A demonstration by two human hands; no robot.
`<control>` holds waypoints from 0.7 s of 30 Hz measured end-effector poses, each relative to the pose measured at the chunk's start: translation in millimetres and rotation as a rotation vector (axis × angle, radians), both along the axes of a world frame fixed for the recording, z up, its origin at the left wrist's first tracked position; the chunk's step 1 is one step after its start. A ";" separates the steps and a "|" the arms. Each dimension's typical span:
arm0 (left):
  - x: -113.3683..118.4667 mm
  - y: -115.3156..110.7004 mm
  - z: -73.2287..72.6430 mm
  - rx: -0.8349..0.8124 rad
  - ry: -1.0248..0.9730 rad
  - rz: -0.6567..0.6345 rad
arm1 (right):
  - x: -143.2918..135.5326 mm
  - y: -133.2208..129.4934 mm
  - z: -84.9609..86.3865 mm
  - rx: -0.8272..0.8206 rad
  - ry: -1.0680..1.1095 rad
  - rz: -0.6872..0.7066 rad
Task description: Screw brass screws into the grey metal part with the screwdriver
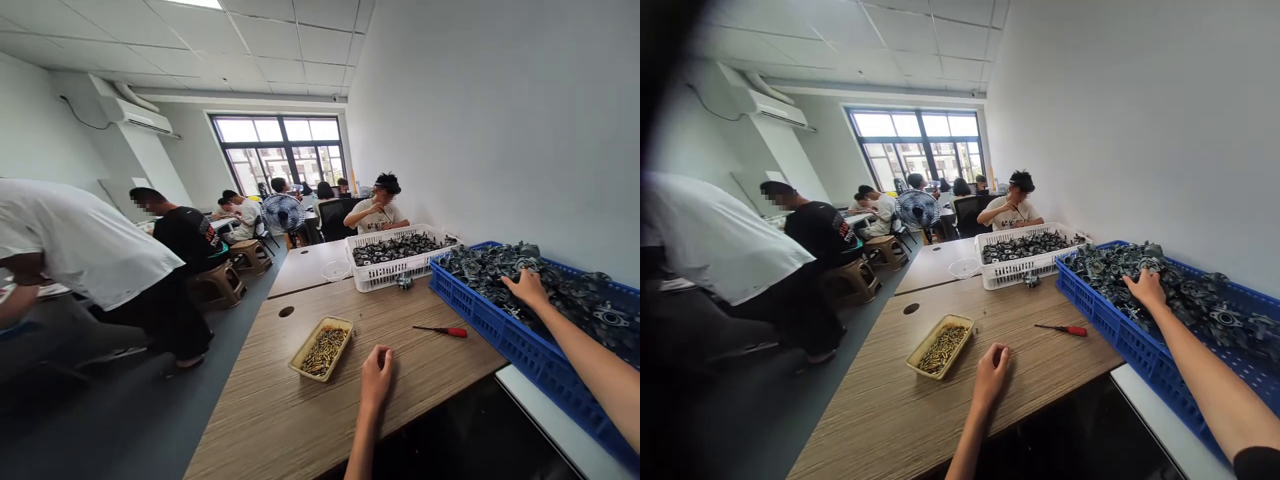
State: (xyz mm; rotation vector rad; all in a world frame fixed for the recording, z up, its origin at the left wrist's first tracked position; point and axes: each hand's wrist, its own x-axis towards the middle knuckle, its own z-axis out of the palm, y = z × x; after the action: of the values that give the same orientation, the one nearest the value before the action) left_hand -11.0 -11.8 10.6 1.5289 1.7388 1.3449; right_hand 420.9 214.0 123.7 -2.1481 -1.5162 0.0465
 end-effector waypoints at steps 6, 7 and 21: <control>3.3 -0.7 0.7 -0.026 0.015 0.012 | 11.4 5.8 -8.8 0.071 -0.034 0.071; 3.7 -1.0 1.0 -0.028 0.011 0.013 | 11.6 4.8 -6.5 0.072 -0.034 0.069; 5.3 4.7 -2.7 0.007 0.003 0.054 | -38.8 -37.2 47.9 0.251 -0.244 0.262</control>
State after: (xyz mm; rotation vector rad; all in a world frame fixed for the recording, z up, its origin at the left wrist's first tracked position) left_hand -5.7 -7.2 7.9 1.4980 1.7910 1.3775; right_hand 382.1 176.8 171.7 -1.7988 -1.8269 -0.3110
